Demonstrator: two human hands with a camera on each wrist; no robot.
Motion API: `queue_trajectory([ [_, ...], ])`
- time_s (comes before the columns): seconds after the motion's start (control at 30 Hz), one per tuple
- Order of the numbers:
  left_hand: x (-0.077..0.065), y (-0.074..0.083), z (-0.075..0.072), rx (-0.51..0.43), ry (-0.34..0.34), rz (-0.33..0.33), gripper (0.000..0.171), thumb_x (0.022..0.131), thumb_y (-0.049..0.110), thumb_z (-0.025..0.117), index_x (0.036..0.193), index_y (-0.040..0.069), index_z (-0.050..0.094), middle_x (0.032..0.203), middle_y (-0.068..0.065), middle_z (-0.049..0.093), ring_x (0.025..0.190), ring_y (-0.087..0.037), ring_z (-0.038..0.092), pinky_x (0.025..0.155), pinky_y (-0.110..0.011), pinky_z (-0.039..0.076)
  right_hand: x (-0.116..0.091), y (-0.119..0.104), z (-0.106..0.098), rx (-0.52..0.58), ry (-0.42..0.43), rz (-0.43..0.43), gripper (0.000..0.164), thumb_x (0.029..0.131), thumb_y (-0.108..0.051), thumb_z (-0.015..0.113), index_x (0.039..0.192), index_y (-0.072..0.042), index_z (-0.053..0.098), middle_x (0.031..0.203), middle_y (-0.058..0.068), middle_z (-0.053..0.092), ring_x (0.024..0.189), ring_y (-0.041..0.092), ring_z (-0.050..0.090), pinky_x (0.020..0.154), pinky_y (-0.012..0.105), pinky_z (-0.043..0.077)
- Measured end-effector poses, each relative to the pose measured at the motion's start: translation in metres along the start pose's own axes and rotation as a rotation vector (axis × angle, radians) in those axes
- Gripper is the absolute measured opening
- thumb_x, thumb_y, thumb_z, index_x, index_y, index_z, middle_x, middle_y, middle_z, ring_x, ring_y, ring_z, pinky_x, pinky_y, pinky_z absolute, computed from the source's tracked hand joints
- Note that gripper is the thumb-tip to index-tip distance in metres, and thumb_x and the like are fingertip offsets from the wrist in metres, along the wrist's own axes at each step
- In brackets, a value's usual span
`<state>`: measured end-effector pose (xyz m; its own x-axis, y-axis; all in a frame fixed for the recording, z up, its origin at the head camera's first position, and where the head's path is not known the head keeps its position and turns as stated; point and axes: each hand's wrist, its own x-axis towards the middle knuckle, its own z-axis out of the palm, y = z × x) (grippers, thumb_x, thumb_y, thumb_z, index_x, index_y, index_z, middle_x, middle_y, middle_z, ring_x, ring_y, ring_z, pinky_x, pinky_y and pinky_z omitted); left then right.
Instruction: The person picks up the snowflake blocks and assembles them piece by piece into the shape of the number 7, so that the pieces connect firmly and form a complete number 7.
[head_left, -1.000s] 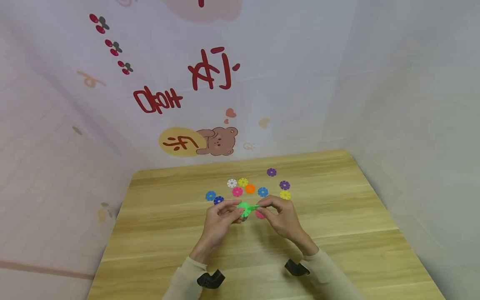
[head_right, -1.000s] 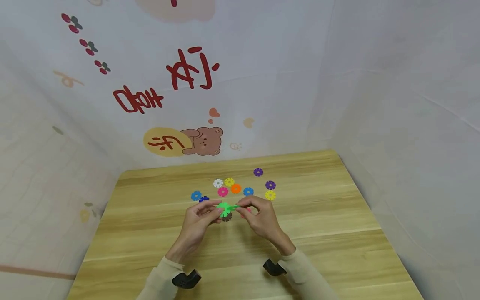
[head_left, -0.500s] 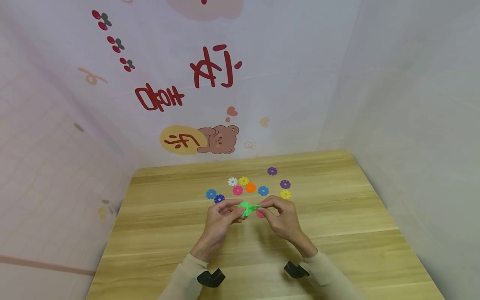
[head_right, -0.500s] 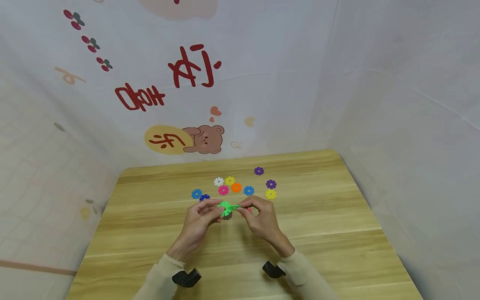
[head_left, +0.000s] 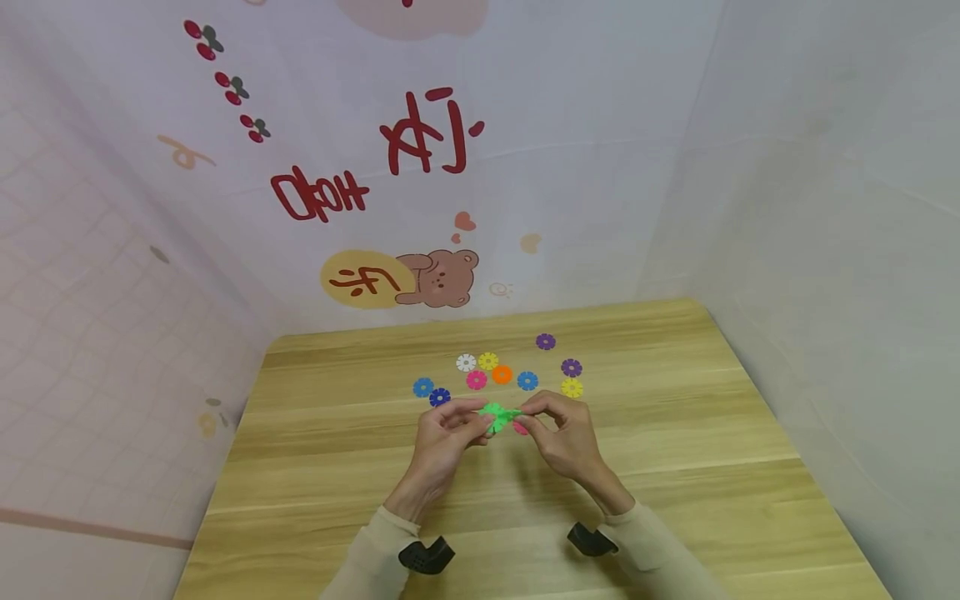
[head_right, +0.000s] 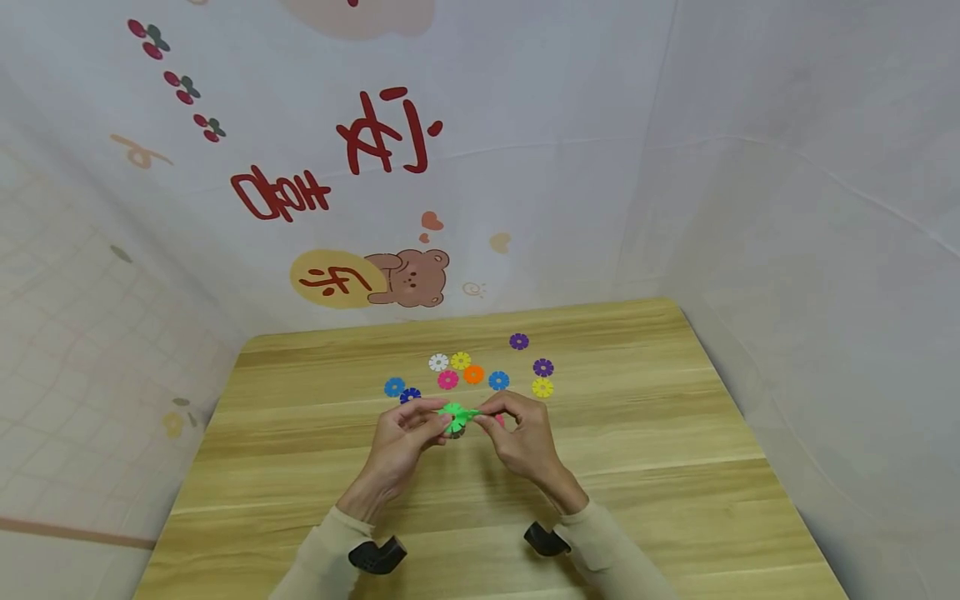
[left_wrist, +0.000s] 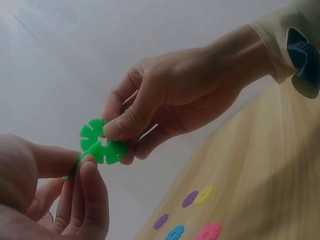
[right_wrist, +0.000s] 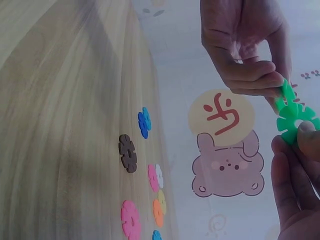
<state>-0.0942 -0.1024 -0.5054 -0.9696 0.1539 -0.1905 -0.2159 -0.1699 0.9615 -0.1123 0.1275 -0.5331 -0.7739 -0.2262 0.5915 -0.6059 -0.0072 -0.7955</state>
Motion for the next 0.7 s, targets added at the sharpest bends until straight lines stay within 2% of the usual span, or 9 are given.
queue_trajectory([
  [0.13,0.000,0.000,0.001,0.001,-0.001,-0.002,0.035,0.104,0.002,0.080,0.136,-0.010,0.071,0.103,-0.004,0.083,0.086,-0.012,0.078,0.082,-0.025,0.070,0.000,0.002,0.000,0.005,0.004,0.005,0.020,0.105,-0.005,0.080,0.095,0.011,0.075,0.092,0.029,0.079,0.086,0.023,0.080,0.091,0.023,0.069],
  [0.23,0.000,-0.002,0.000,0.004,0.002,-0.005,0.035,0.104,0.002,0.079,0.137,-0.010,0.071,0.106,-0.004,0.084,0.087,-0.012,0.078,0.082,-0.025,0.070,0.000,0.003,0.002,0.002,0.002,0.007,0.017,0.104,-0.003,0.080,0.095,0.011,0.075,0.091,0.027,0.079,0.083,0.025,0.079,0.088,0.022,0.069],
  [0.37,-0.001,-0.004,-0.002,0.018,0.004,0.000,0.034,0.106,0.003,0.077,0.138,-0.008,0.071,0.104,-0.003,0.082,0.089,-0.015,0.078,0.084,-0.026,0.071,-0.001,0.004,0.005,-0.005,-0.008,0.014,0.004,0.100,0.009,0.079,0.097,0.010,0.076,0.093,0.024,0.080,0.082,0.030,0.078,0.086,0.022,0.069],
  [0.47,-0.002,-0.004,-0.004,0.045,-0.013,0.018,0.037,0.107,0.006,0.077,0.141,-0.007,0.069,0.105,-0.008,0.080,0.089,-0.016,0.079,0.085,-0.028,0.071,-0.002,0.006,0.007,-0.017,-0.008,0.026,0.012,0.096,0.018,0.078,0.100,0.007,0.077,0.095,0.022,0.080,0.081,0.027,0.076,0.082,0.021,0.068],
  [0.6,-0.003,-0.004,-0.007,0.160,-0.037,0.077,0.036,0.109,0.012,0.076,0.140,-0.005,0.070,0.117,-0.019,0.078,0.093,-0.014,0.080,0.088,-0.030,0.072,-0.005,0.009,0.008,-0.038,-0.004,0.042,0.018,0.096,0.018,0.078,0.104,0.002,0.079,0.097,0.021,0.081,0.080,0.022,0.071,0.078,0.018,0.064],
  [0.7,-0.003,-0.005,-0.009,0.265,-0.038,0.132,0.033,0.110,0.015,0.076,0.139,-0.001,0.072,0.126,-0.022,0.076,0.102,-0.013,0.082,0.091,-0.028,0.071,-0.006,0.011,0.008,-0.052,-0.005,0.046,0.019,0.096,0.016,0.079,0.105,0.000,0.080,0.098,0.020,0.081,0.081,0.020,0.071,0.079,0.017,0.063],
])
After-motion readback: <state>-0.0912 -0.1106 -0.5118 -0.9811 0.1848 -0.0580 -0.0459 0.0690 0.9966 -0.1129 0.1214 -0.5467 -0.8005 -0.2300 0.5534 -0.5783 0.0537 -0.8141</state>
